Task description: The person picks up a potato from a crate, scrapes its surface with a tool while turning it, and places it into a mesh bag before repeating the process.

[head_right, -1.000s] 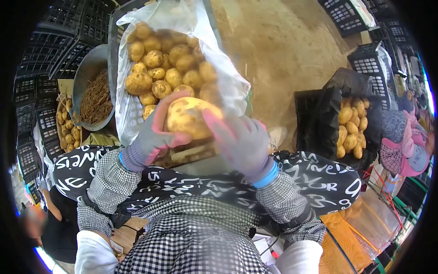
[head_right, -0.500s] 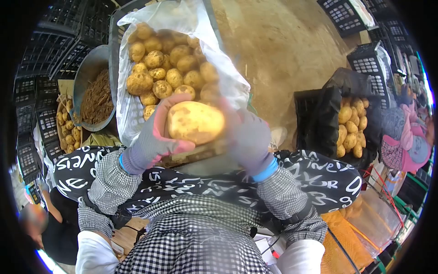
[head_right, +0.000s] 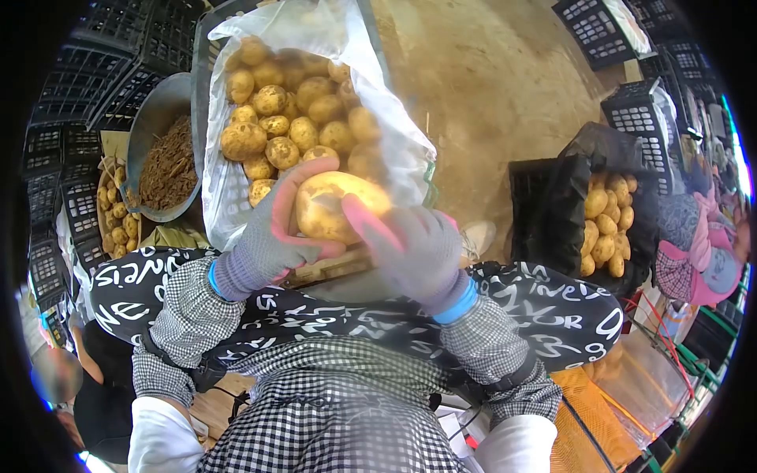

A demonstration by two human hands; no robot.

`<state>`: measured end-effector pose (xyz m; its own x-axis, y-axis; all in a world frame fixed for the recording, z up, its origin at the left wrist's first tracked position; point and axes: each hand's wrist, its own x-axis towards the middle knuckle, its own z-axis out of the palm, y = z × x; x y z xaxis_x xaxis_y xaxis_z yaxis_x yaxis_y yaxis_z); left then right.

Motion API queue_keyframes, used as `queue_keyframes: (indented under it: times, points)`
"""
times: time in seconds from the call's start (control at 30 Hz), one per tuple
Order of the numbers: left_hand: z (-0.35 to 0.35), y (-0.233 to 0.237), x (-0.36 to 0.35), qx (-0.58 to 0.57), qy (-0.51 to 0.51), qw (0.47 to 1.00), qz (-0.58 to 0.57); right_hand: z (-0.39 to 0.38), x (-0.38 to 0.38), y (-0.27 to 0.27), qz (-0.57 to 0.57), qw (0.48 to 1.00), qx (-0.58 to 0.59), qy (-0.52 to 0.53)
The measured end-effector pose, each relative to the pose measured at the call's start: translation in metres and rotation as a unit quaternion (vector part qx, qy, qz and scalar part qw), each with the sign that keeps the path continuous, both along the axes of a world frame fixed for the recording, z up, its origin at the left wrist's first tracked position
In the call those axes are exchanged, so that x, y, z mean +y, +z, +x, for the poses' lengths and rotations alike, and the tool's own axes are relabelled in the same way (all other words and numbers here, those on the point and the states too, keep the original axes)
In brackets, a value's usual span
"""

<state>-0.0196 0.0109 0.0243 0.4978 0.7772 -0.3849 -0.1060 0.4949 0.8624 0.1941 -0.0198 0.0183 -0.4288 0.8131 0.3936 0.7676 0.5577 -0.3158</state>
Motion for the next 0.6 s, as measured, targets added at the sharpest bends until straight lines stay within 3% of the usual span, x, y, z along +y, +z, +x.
queue_keyframes:
  times: [0.07,0.13,0.2,0.27,0.3,0.37,0.4,0.5,0.6]
  points:
    - [0.0,-0.005,-0.002,0.042,0.0,0.997,0.058,0.0,-0.001,0.0,-0.007,1.0,-0.013,-0.004]
    - [-0.001,-0.002,0.0,0.024,0.0,1.0,0.0,-0.001,-0.002,-0.002,-0.004,0.999,-0.035,-0.018]
    - [-0.002,-0.004,-0.001,0.042,-0.015,0.998,0.053,-0.002,-0.002,-0.011,0.008,0.997,-0.065,-0.041]
    - [-0.003,-0.011,-0.003,0.097,-0.044,0.97,0.217,0.006,0.005,-0.018,-0.071,0.99,-0.079,-0.088]
    - [-0.001,-0.008,-0.004,0.042,-0.023,0.989,0.137,0.009,0.006,-0.021,-0.112,0.984,-0.086,-0.112]
    - [0.005,0.0,-0.006,-0.068,0.031,0.997,-0.027,0.008,0.006,-0.022,-0.092,0.986,0.072,-0.115]
    - [0.005,0.0,-0.005,-0.063,0.048,0.996,-0.038,0.007,0.007,-0.022,-0.082,0.979,0.153,-0.112]
    - [0.0,-0.003,0.003,-0.045,0.092,0.992,-0.072,0.011,-0.003,-0.013,0.04,0.997,0.061,-0.01]
    - [-0.001,-0.008,0.003,-0.066,0.106,0.991,-0.049,0.002,-0.005,-0.009,0.013,0.999,0.032,0.027]
